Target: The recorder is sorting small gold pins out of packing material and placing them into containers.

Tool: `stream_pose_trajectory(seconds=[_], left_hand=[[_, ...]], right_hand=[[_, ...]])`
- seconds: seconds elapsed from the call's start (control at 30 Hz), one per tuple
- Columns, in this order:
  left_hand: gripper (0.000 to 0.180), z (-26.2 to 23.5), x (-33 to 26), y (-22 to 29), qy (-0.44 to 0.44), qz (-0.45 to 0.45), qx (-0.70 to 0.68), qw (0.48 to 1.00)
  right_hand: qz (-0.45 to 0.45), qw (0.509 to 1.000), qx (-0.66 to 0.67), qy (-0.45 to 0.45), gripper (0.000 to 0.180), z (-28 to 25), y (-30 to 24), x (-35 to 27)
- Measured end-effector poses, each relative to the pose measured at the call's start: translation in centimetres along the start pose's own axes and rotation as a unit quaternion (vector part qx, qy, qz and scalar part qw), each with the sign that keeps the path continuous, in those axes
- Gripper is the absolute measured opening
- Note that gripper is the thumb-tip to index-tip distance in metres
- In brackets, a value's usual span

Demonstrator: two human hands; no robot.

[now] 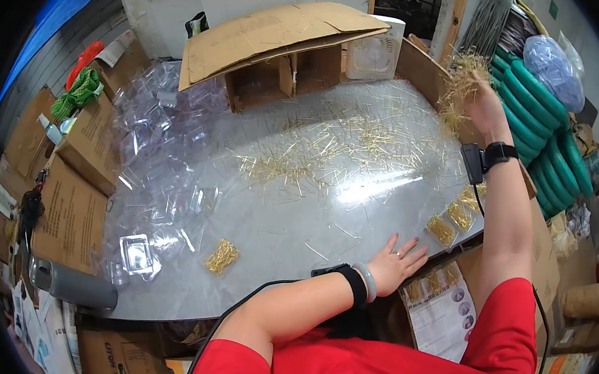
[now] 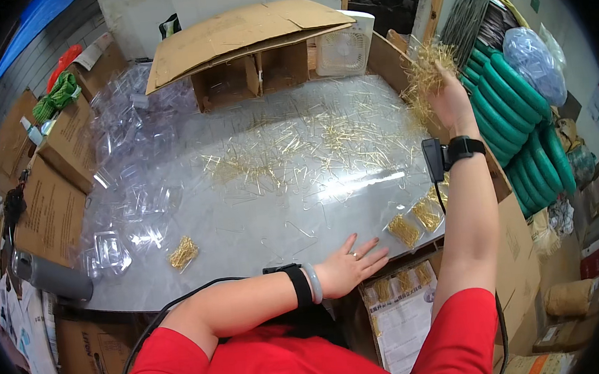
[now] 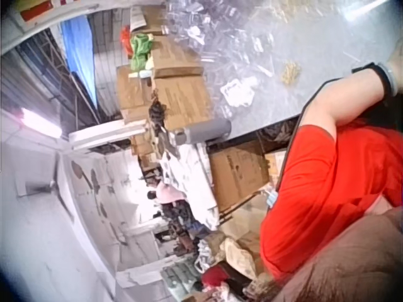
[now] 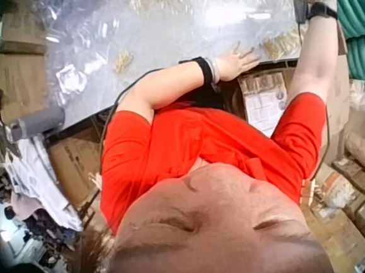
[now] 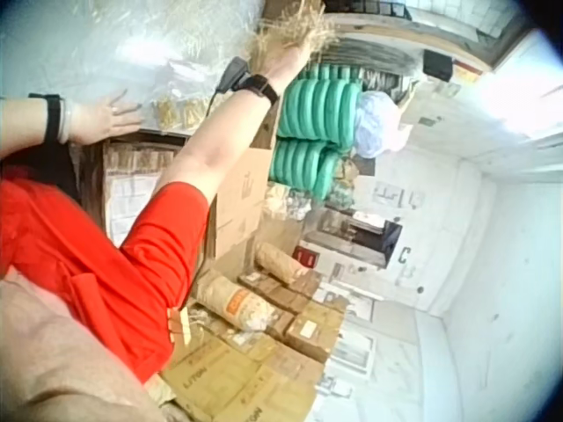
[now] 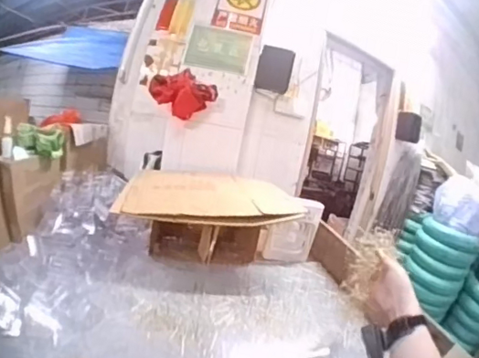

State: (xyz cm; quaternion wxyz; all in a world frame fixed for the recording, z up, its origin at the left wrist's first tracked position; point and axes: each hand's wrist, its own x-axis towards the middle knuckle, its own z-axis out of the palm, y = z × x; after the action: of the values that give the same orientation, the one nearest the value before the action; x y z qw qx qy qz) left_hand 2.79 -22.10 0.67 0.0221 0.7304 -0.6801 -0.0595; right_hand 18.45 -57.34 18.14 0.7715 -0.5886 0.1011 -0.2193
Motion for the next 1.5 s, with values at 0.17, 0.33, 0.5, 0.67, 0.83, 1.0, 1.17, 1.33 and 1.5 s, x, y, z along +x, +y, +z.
stream_pose_trajectory(seconds=[0.17,0.33,0.5,0.67,0.83,1.0,1.17,1.33,1.5], left_hand=[[0.077,0.2,-0.5,-0.5,0.009,-0.001,0.004,1.0],[0.079,-0.2,0.1,-0.6,0.023,0.008,0.01,1.0],[0.085,-3.8,0.2,-2.0,-0.12,0.034,-0.164,0.978],[0.032,-9.7,4.3,-9.3,0.215,-0.204,-0.324,0.899],[0.052,-11.8,9.2,-17.4,0.374,-0.305,-0.405,0.777],[0.057,-15.3,13.2,-20.3,0.301,-0.216,-0.728,0.576],[0.058,-19.7,13.0,-19.3,0.364,-0.097,-0.827,0.417],[0.069,-21.0,12.2,-18.4,0.334,-0.034,-0.796,0.505],[0.061,-21.4,11.9,-19.0,0.333,-0.012,-0.742,0.582]], right_hand=[[-0.044,0.989,0.094,-0.107,0.026,2.1,-0.1,-2.4],[-0.076,0.987,0.08,-0.116,0.028,1.1,-2.2,-0.6],[-0.041,0.984,0.164,-0.062,0.029,6.6,-3.2,-4.9],[-0.083,0.97,0.192,-0.124,0.031,5.5,-5.0,-4.8],[-0.067,0.953,0.231,-0.185,0.034,8.6,-6.1,-5.7],[-0.083,0.979,0.167,-0.085,0.042,9.8,-5.4,-7.1],[0.009,0.98,0.186,-0.067,0.051,5.8,-2.1,-7.5],[0.058,0.99,0.112,-0.066,0.049,6.3,3.1,-6.9],[0.045,0.995,0.086,-0.026,0.019,6.2,5.4,-2.6]])
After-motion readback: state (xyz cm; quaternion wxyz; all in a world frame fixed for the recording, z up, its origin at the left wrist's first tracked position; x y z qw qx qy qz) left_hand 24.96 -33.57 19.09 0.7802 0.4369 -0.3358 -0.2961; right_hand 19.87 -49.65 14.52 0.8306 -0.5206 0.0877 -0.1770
